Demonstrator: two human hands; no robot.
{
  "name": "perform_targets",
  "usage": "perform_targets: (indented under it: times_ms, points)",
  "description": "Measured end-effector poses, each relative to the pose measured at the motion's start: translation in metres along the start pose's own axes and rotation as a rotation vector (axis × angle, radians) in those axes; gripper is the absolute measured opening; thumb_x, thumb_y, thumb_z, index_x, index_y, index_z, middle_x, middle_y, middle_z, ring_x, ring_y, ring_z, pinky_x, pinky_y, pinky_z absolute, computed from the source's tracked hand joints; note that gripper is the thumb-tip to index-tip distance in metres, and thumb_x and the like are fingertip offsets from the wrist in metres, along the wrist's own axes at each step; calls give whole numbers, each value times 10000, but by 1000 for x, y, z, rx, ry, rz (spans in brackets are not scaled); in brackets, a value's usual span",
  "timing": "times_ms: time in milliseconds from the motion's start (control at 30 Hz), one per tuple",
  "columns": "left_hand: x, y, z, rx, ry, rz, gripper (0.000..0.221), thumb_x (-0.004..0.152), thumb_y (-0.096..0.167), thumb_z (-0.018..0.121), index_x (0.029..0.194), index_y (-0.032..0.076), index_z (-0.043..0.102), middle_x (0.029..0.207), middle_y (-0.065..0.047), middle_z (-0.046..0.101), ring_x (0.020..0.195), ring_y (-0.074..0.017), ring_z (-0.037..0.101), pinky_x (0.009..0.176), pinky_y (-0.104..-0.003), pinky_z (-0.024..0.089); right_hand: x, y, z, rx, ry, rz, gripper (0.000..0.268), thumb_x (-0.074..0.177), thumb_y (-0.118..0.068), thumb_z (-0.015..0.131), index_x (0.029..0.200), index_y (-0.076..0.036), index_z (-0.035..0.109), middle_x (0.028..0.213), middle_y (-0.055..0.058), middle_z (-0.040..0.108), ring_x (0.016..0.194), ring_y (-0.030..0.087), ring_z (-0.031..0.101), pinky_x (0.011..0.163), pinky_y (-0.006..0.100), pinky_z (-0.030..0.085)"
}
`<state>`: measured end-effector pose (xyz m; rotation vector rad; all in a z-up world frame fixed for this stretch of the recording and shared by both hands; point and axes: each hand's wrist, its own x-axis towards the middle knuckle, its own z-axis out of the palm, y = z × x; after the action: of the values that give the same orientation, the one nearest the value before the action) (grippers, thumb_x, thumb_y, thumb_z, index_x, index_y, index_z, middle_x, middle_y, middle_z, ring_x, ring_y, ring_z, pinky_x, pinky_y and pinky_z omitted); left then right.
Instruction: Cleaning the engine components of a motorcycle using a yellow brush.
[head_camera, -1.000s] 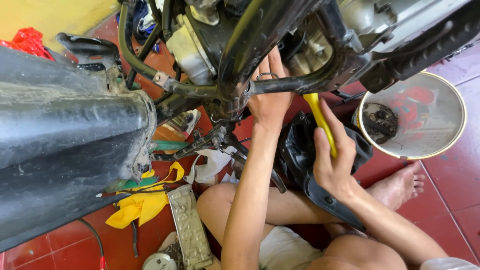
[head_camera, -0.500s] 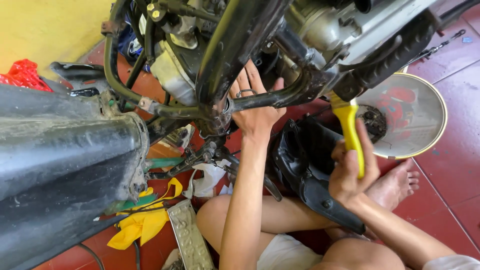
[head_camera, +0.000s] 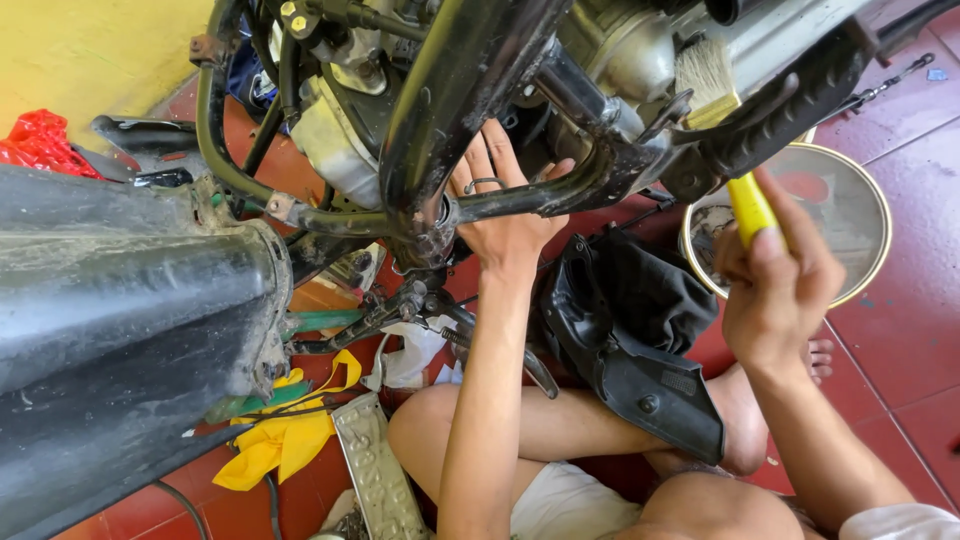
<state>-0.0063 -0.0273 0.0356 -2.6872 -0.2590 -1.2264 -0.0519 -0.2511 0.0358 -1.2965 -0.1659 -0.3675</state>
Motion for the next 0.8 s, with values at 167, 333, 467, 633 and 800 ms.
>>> perform_targets:
  times_ms: [167,333,467,633,800]
  points:
    - [2,0,-2,-4,-15,-4,848,1022,642,252,1361,-57,593,1379,-227,604,1272,-414,601,1111,-540,490,12,-4,-4,-88,0,-101,537,1131,-282,461,1505,103,474,659,44,204,554,137,215,596,317,237]
    - [5,2,-3,13,-49,-2,868,1024,643,229,1402,-63,563,1432,-230,567,1315,-416,577,1142,-520,465,10,-25,-20,-402,-89,-12,495,1131,-170,467,1511,132,565,871,139,504,697,184,490,659,294,405]
    - [3,2,-4,21,-59,-15,852,1031,629,229,1422,-57,546,1441,-223,566,1339,-409,564,1162,-520,447,12,-7,-44,-316,51,-52,631,1159,-310,527,1531,200,551,864,223,524,703,246,510,620,331,409]
    - [-21,15,21,-319,-9,-35,791,1079,605,222,1601,10,234,1624,-174,297,1531,-348,290,1306,-557,203,36,-10,-47,-215,-161,20,492,1145,-149,433,1508,172,518,752,117,347,616,182,341,623,309,315]
    - [-26,33,39,-554,70,196,720,1064,519,394,1560,-2,377,1663,-172,270,1608,-354,139,1346,-687,-4,46,-7,-77,-228,-320,147,567,1107,-210,404,1519,174,469,723,142,346,607,191,332,591,280,259]
